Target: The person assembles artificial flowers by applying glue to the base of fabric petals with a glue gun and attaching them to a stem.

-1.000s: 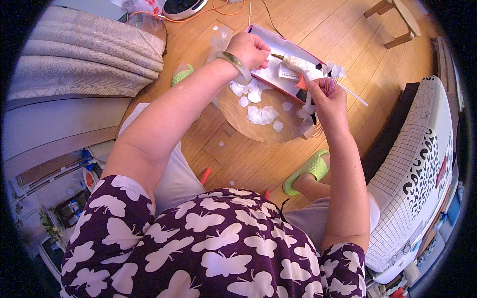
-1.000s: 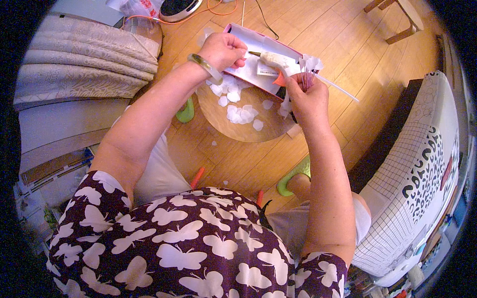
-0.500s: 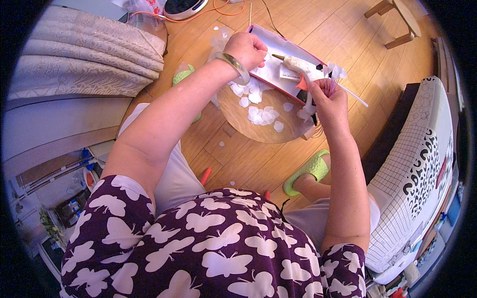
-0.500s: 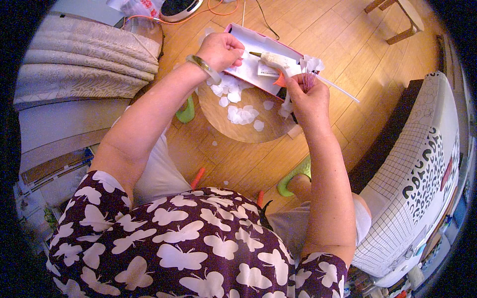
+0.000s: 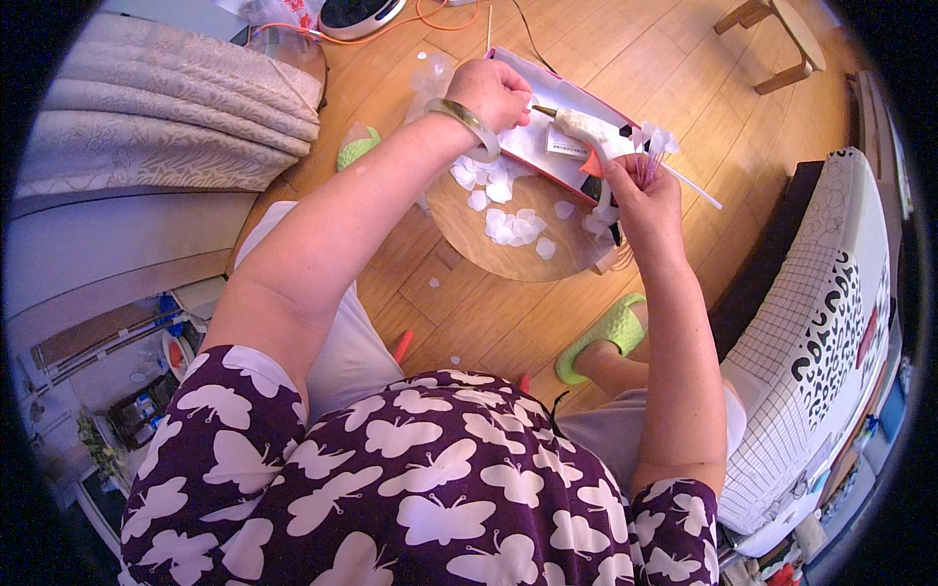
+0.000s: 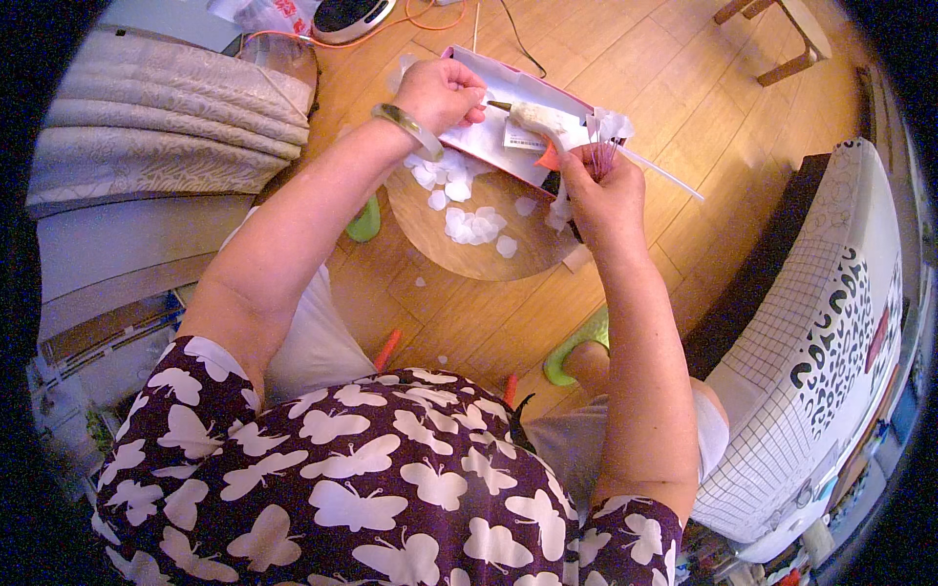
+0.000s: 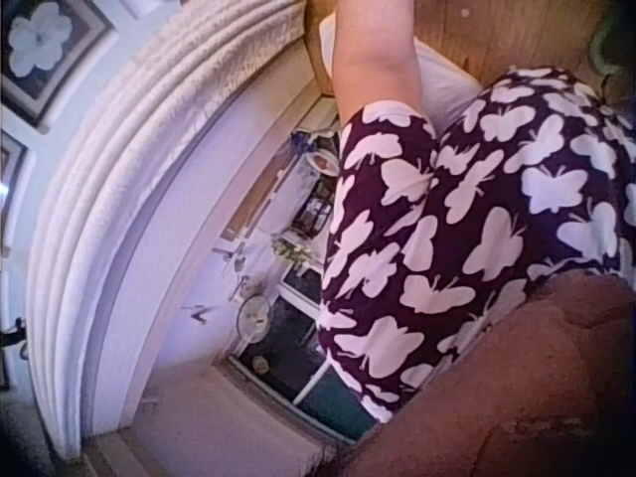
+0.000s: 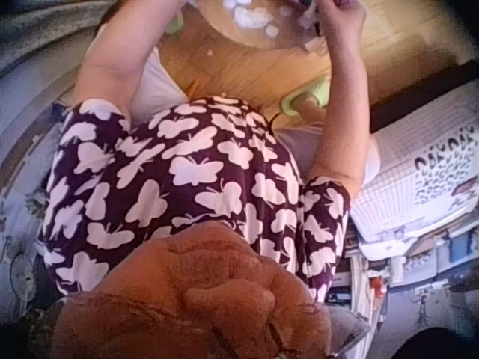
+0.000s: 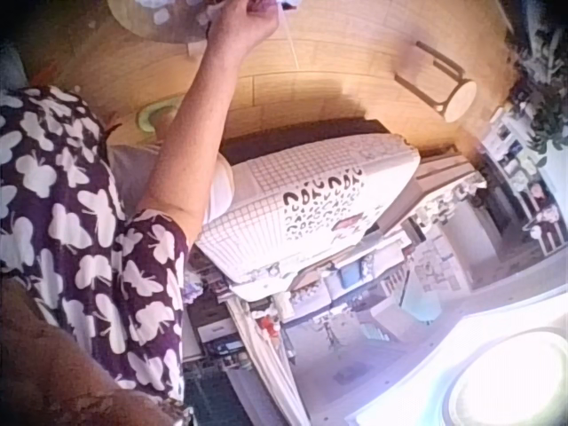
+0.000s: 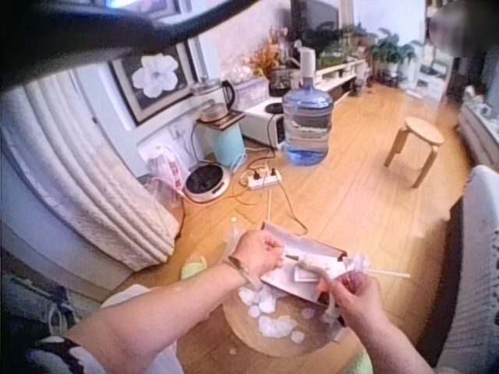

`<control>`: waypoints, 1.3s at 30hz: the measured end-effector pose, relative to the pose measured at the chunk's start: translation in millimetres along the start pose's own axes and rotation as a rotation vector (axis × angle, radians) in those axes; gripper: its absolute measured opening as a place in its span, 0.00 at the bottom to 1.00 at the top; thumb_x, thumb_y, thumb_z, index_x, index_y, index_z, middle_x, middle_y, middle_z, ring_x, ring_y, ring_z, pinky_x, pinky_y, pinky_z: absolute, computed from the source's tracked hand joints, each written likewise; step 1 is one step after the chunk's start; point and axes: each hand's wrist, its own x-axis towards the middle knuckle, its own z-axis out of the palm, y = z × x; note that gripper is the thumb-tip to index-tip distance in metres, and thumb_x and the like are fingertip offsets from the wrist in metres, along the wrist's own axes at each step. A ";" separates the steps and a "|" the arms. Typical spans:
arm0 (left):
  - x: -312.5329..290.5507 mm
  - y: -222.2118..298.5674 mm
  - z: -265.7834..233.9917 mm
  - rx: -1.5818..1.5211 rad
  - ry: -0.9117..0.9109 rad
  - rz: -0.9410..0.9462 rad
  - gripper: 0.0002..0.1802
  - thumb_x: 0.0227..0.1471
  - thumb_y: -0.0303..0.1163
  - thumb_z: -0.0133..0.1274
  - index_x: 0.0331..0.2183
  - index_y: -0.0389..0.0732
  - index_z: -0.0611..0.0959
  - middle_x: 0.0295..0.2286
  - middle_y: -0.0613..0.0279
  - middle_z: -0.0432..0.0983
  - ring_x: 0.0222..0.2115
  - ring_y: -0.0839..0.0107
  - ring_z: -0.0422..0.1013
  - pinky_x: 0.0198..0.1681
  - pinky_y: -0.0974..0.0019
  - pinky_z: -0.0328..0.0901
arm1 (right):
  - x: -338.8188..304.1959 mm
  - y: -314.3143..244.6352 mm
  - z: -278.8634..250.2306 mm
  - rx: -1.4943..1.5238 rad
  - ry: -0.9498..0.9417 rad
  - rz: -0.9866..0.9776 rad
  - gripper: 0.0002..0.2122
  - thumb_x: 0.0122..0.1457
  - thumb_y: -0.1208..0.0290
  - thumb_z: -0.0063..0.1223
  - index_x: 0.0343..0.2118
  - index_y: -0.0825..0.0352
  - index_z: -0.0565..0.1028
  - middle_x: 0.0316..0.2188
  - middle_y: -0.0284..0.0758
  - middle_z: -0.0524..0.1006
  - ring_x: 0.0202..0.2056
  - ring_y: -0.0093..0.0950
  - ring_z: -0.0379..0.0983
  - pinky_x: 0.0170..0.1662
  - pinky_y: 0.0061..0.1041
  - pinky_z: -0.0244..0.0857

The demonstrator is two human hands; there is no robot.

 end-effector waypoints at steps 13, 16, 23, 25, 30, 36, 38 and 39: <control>-33.7 27.2 -16.5 -0.190 -0.115 0.061 0.07 0.45 0.26 0.51 0.29 0.33 0.74 0.22 0.59 0.73 0.20 0.77 0.71 0.24 0.76 0.67 | 1.6 1.9 -1.3 0.029 0.003 -0.021 0.08 0.48 0.71 0.52 0.20 0.70 0.71 0.15 0.28 0.69 0.17 0.16 0.62 0.19 0.17 0.57; -51.7 38.3 -10.3 -0.271 -0.223 0.132 0.08 0.45 0.26 0.50 0.29 0.32 0.74 0.23 0.60 0.73 0.20 0.77 0.70 0.24 0.76 0.67 | -2.9 -0.3 -8.0 0.004 0.006 0.033 0.08 0.48 0.71 0.52 0.21 0.70 0.71 0.15 0.28 0.69 0.16 0.16 0.62 0.19 0.18 0.57; -72.7 44.4 6.2 -0.348 -0.288 0.126 0.08 0.46 0.26 0.51 0.31 0.32 0.74 0.23 0.60 0.74 0.22 0.78 0.70 0.27 0.77 0.67 | -24.6 -29.8 -26.3 0.415 -0.155 0.108 0.05 0.49 0.70 0.53 0.25 0.66 0.72 0.15 0.24 0.67 0.13 0.12 0.56 0.15 0.13 0.45; -75.3 47.2 9.2 -0.336 -0.309 0.121 0.08 0.46 0.26 0.50 0.31 0.32 0.74 0.23 0.60 0.74 0.22 0.78 0.70 0.27 0.77 0.67 | -28.2 -30.6 -25.4 0.449 -0.180 0.096 0.05 0.50 0.70 0.53 0.25 0.65 0.72 0.14 0.22 0.66 0.13 0.10 0.53 0.15 0.12 0.42; -77.9 47.5 16.9 -0.330 -0.347 0.121 0.08 0.46 0.26 0.51 0.31 0.32 0.75 0.24 0.60 0.74 0.22 0.78 0.70 0.27 0.76 0.67 | -28.4 -29.9 -24.6 0.451 -0.194 0.072 0.05 0.49 0.70 0.53 0.25 0.65 0.72 0.16 0.22 0.68 0.15 0.10 0.55 0.17 0.11 0.45; -78.7 50.8 20.7 -0.330 -0.370 0.097 0.08 0.45 0.25 0.51 0.31 0.32 0.75 0.24 0.60 0.74 0.22 0.77 0.70 0.27 0.76 0.67 | -29.4 -31.9 -25.5 0.348 -0.179 0.070 0.05 0.48 0.71 0.55 0.23 0.66 0.73 0.16 0.22 0.68 0.17 0.12 0.57 0.20 0.12 0.49; -79.2 51.4 20.6 -0.326 -0.366 0.099 0.08 0.45 0.25 0.51 0.31 0.32 0.75 0.23 0.60 0.73 0.22 0.77 0.70 0.26 0.76 0.67 | -28.8 -31.6 -25.8 0.338 -0.177 0.079 0.05 0.47 0.71 0.55 0.23 0.66 0.73 0.16 0.23 0.68 0.17 0.12 0.57 0.20 0.12 0.49; -79.2 51.4 20.8 -0.325 -0.371 0.102 0.08 0.46 0.25 0.51 0.31 0.32 0.75 0.24 0.60 0.73 0.22 0.77 0.70 0.26 0.76 0.67 | -28.6 -31.3 -26.5 0.332 -0.175 0.084 0.05 0.47 0.71 0.55 0.23 0.66 0.73 0.16 0.23 0.68 0.17 0.12 0.57 0.20 0.13 0.49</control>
